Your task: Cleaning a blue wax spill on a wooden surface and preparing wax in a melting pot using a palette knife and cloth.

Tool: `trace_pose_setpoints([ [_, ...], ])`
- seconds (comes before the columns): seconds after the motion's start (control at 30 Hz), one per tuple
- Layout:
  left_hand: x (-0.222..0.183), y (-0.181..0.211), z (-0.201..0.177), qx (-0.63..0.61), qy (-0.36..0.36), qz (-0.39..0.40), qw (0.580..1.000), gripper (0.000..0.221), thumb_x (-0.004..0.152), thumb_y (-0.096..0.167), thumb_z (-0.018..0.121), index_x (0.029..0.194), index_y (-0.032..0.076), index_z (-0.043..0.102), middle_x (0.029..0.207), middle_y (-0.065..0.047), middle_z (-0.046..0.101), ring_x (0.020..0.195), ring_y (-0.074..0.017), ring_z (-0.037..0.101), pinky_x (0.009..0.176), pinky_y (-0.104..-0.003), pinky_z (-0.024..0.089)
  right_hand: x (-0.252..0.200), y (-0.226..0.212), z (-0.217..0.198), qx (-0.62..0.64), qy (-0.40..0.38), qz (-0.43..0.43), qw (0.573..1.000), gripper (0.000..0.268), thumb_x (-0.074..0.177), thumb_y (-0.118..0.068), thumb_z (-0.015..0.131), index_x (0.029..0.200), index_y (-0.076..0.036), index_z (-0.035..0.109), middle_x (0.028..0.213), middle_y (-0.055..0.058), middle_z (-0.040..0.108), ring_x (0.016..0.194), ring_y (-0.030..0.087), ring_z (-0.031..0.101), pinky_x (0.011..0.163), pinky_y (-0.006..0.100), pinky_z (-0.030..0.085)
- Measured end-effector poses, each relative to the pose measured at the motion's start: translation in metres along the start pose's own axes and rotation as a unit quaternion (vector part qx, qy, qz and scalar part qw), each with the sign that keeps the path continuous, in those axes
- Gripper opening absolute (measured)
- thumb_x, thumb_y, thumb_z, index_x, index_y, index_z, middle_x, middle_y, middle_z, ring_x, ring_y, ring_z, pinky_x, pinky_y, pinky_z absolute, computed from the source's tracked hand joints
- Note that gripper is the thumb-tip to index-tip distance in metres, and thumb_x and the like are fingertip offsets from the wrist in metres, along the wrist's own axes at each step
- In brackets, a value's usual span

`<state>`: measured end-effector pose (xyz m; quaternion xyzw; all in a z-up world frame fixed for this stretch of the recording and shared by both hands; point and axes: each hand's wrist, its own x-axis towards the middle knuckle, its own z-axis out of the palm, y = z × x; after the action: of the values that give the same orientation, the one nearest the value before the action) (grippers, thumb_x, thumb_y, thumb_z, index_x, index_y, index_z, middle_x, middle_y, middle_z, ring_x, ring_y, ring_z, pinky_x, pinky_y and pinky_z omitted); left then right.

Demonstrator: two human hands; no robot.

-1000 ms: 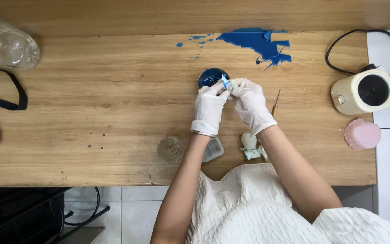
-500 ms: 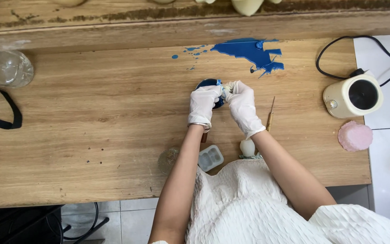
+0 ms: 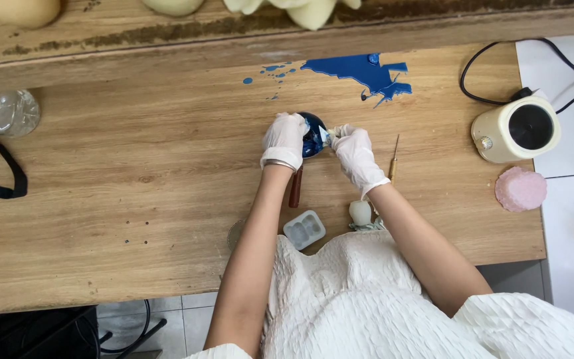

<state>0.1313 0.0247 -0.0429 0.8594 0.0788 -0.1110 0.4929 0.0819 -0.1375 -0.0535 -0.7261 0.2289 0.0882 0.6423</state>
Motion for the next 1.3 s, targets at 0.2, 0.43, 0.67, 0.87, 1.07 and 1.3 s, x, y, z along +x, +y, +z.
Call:
trace_pose_setpoints([
  [0.2,-0.008,0.015,-0.02,0.209,-0.01,0.119,0.971,0.017,0.09,0.025,0.069,0.091,0.01,0.075,0.103,-0.017,0.074,0.092,-0.0352,0.073,0.076,-0.047,0.058,-0.022,-0.034,0.001,-0.053,0.014,-0.011,0.998,0.011,0.096,-0.016,0.066,0.092,-0.005,0.066,0.077,0.004,0.067,0.066,0.012,0.06,0.058,0.031,0.052],
  [0.43,-0.024,0.014,-0.024,0.289,0.015,0.202,0.936,0.02,0.091,0.03,0.07,0.095,0.012,0.079,0.104,-0.016,0.073,0.093,-0.0358,0.07,0.079,-0.047,0.056,0.014,-0.001,0.023,-0.305,0.021,-0.186,0.934,0.018,0.096,-0.015,0.069,0.086,-0.001,0.063,0.076,0.018,0.068,0.069,0.024,0.06,0.067,0.038,0.052],
  [0.67,-0.038,0.0,-0.039,0.198,0.013,0.191,0.961,0.025,0.09,0.035,0.07,0.102,0.015,0.081,0.101,-0.016,0.073,0.092,-0.0359,0.068,0.079,-0.045,0.053,-0.02,-0.053,0.015,-0.115,-0.008,-0.114,0.987,0.015,0.094,-0.015,0.068,0.086,-0.002,0.063,0.078,0.017,0.07,0.073,0.027,0.064,0.066,0.039,0.054],
  [0.87,-0.05,0.012,-0.035,0.157,0.026,0.214,0.964,0.022,0.093,0.032,0.071,0.107,0.018,0.08,0.098,-0.015,0.073,0.094,-0.0337,0.069,0.082,-0.043,0.054,0.025,0.006,0.029,-0.295,-0.006,-0.242,0.925,0.012,0.092,-0.017,0.074,0.092,-0.005,0.072,0.078,0.015,0.07,0.063,0.021,0.064,0.064,0.034,0.054],
  [1.07,-0.06,0.018,-0.041,0.151,0.047,0.165,0.974,0.024,0.091,0.031,0.073,0.109,0.016,0.08,0.099,-0.016,0.074,0.09,-0.0313,0.068,0.079,-0.041,0.054,-0.032,-0.054,0.009,0.02,-0.048,-0.08,0.995,0.014,0.099,-0.011,0.067,0.09,0.0,0.068,0.075,0.008,0.073,0.063,0.014,0.062,0.058,0.028,0.052],
  [1.3,-0.072,0.037,-0.029,-0.112,0.012,-0.022,0.993,0.038,0.092,0.035,0.071,0.118,0.009,0.078,0.107,-0.011,0.079,0.09,-0.019,0.071,0.078,-0.033,0.055,-0.011,-0.028,-0.001,0.33,-0.139,0.017,0.934,0.006,0.092,0.004,0.065,0.098,0.006,0.064,0.089,0.013,0.073,0.074,0.018,0.073,0.068,0.03,0.062],
])
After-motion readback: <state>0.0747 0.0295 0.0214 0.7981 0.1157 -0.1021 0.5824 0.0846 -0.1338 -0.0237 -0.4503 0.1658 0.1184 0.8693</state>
